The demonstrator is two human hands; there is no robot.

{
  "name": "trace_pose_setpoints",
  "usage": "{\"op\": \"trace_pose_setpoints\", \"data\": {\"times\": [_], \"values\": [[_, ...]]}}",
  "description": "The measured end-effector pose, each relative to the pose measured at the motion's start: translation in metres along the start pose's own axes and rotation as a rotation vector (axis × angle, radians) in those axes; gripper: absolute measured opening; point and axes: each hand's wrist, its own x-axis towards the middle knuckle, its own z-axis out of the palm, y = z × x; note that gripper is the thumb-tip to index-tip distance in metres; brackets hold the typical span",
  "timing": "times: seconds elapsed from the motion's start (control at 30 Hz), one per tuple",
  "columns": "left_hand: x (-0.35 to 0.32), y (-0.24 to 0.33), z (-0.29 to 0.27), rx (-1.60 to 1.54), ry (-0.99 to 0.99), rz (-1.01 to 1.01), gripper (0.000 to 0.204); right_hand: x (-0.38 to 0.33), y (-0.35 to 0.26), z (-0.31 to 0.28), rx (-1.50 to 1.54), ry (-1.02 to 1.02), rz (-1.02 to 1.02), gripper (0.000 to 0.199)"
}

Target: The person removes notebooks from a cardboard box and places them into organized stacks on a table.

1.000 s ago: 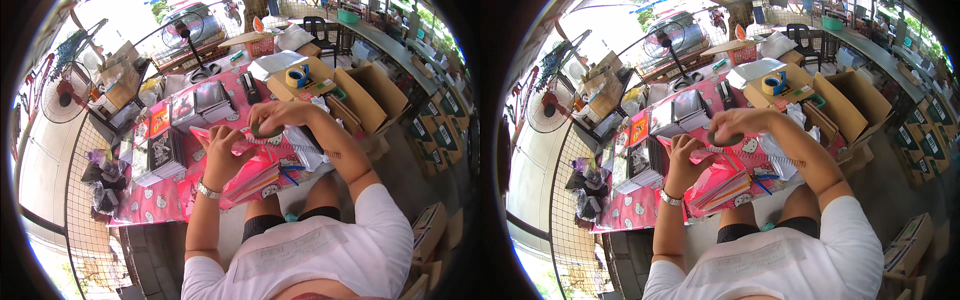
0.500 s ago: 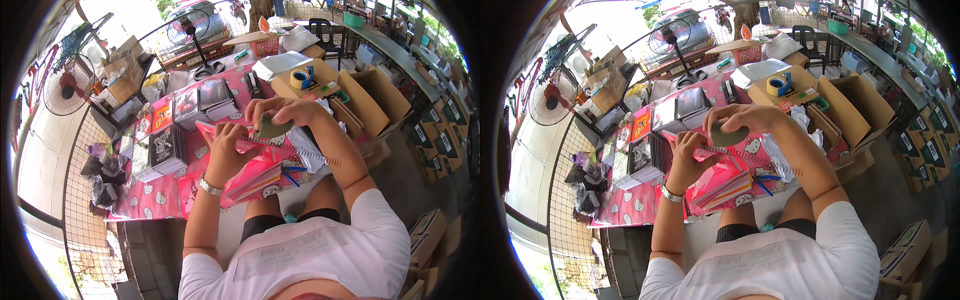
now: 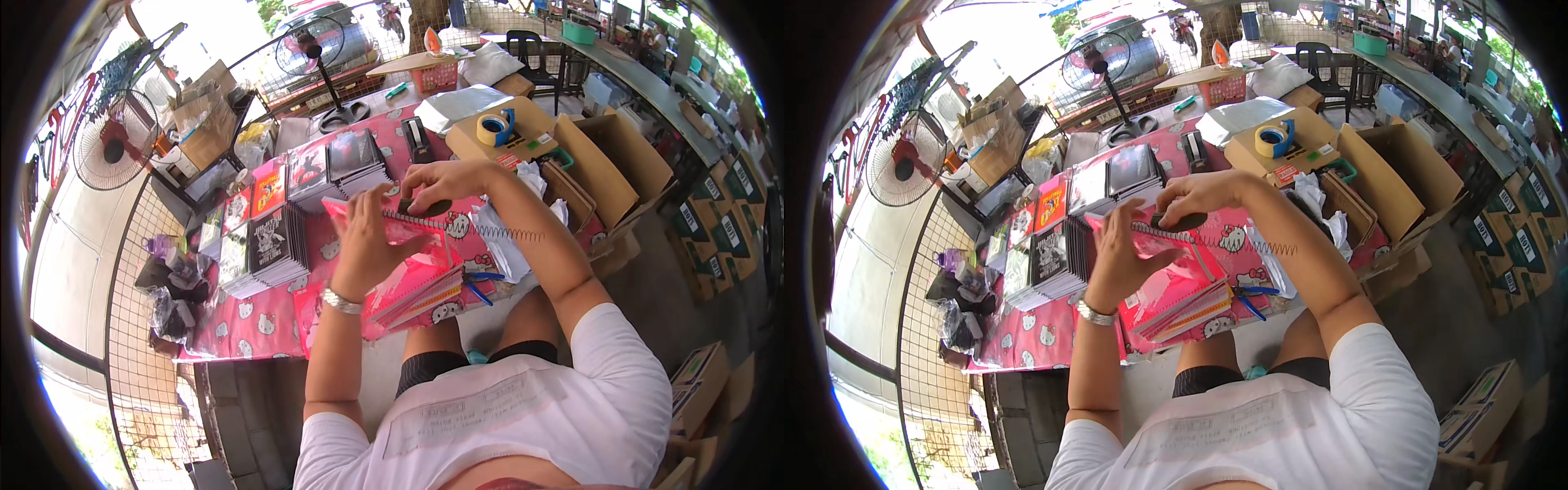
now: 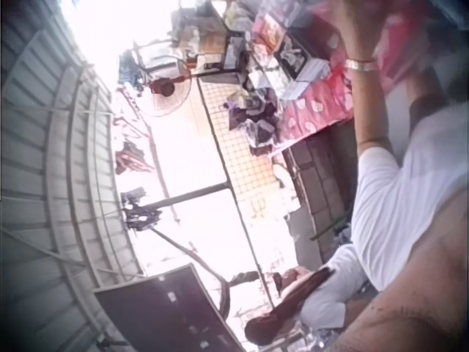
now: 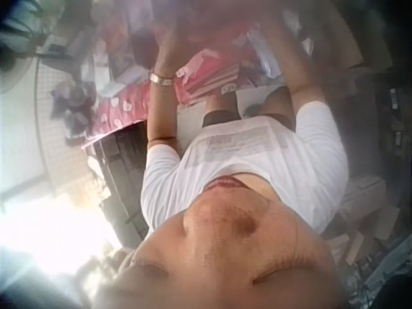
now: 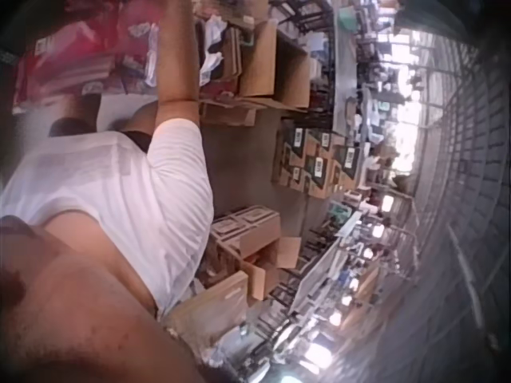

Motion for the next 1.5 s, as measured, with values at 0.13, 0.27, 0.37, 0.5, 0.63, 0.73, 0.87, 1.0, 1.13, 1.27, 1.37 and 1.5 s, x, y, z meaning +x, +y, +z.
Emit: {"op": "trace_pose_setpoints", "data": {"times": [0.13, 0.27, 0.37, 0.5, 0.63, 0.73, 0.87, 1.0, 1.13, 1.27, 1.37, 1.5], "values": [[0.003, -0.055, -0.027, 0.166, -0.055, 0.092, 0.062, 0.006, -0.012, 0.008, 0.956, -0.123, -0.35, 0.041], [0.004, -0.044, -0.024, 0.053, -0.076, 0.081, 0.035, 0.025, -0.001, 0.003, 0.267, 0.05, -0.102, 0.037], [0.004, -0.027, -0.017, 0.061, 0.017, 0.023, 0.032, 0.017, 0.005, -0.002, 0.721, -0.096, -0.237, 0.038], [-0.006, -0.01, -0.005, 0.157, 0.087, 0.019, 0.037, 0.006, 0.001, 0.003, 0.593, -0.073, -0.284, 0.043], [-0.01, -0.016, -0.002, 0.222, 0.132, 0.027, 0.04, 0.014, 0.002, -0.001, 0.558, -0.103, -0.199, 0.042], [-0.015, -0.028, -0.012, 0.172, 0.109, 0.008, 0.041, 0.018, 0.003, 0.0, 0.396, -0.057, -0.168, 0.04], [-0.013, -0.034, -0.021, 0.171, 0.075, -0.049, 0.039, 0.026, 0.015, -0.002, 0.447, -0.125, -0.065, 0.041], [-0.012, -0.048, -0.026, 0.078, 0.025, -0.151, 0.037, 0.031, -0.003, 0.006, 1.038, -0.191, -0.469, 0.038], [-0.008, -0.048, -0.027, -0.072, 0.035, -0.123, 0.032, 0.038, -0.002, 0.003, 0.298, -0.128, -0.113, 0.041], [-0.008, -0.056, -0.023, -0.192, 0.039, -0.074, 0.031, 0.044, 0.004, 0.005, 0.754, -0.201, -0.312, 0.039], [-0.01, -0.065, -0.028, -0.223, 0.014, -0.16, 0.031, 0.047, -0.006, 0.009, 0.953, -0.182, -0.323, 0.03], [-0.007, -0.063, -0.024, -0.249, -0.039, -0.158, 0.028, 0.062, 0.001, -0.002, 0.203, -0.199, -0.035, 0.035]]}}
